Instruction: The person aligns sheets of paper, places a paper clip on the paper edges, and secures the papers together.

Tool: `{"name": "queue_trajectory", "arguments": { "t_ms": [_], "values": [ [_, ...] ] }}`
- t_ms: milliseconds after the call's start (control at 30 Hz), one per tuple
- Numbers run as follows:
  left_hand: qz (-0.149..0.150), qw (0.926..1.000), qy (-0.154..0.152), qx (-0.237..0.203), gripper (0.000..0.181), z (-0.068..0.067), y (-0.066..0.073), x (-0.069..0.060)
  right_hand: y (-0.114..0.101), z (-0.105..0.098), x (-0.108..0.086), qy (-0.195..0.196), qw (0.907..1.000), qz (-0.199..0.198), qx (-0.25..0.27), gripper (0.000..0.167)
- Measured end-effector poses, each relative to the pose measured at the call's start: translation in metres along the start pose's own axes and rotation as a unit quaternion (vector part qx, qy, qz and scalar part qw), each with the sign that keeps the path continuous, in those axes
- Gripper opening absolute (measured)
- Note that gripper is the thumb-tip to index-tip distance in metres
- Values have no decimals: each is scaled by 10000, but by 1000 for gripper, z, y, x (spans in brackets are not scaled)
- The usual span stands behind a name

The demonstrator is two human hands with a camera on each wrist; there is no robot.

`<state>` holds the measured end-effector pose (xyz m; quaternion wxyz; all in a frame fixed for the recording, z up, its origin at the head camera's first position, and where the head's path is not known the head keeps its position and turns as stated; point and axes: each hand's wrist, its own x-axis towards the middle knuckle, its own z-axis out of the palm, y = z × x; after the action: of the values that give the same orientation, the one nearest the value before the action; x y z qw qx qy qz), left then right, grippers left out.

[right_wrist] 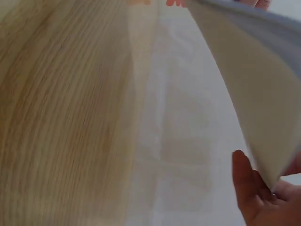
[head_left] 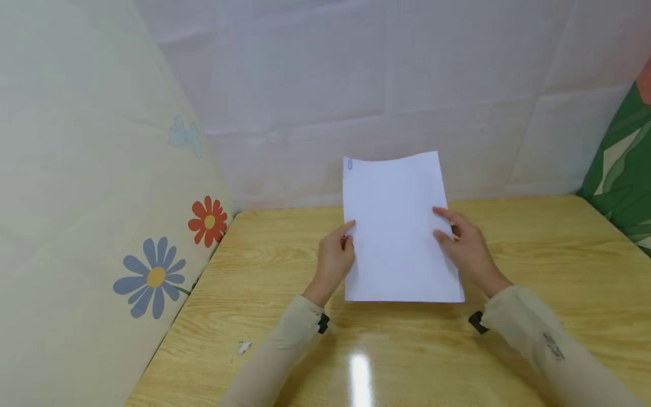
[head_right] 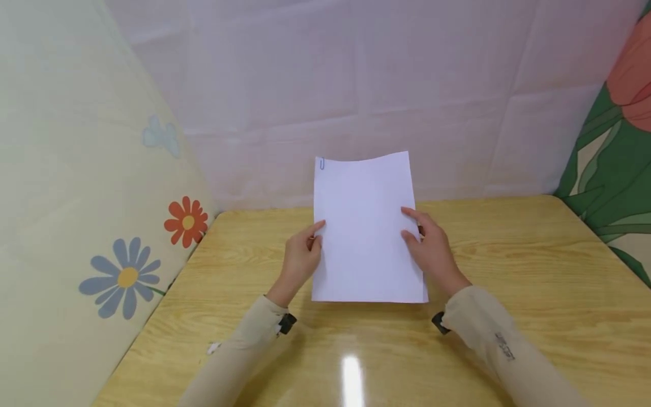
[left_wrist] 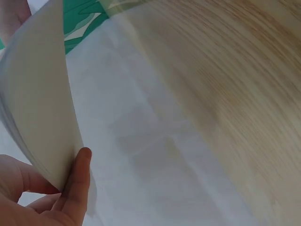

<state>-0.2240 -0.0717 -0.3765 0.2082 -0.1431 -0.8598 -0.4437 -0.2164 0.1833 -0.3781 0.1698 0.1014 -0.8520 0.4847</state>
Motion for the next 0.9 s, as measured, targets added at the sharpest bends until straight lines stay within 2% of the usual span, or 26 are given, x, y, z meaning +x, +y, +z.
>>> {"name": "queue_trajectory", "arguments": {
  "t_ms": [167,400,733,900],
  "values": [
    [182,9967,-115,781,34,1,-3,-3,2,4,4,-729,9958,58,-553,57],
    [219,9820,-544,1796,32,4,-2,-2,5,7,8,-1043,9898,12,-975,62],
    [392,9643,-927,2449,33,10,-4,1,17,11,11,-1367,9840,29,-1139,62],
    [185,9559,-1172,2686,33,15,-7,3,21,15,12,-1550,9805,223,-1188,62]
  ]
}}
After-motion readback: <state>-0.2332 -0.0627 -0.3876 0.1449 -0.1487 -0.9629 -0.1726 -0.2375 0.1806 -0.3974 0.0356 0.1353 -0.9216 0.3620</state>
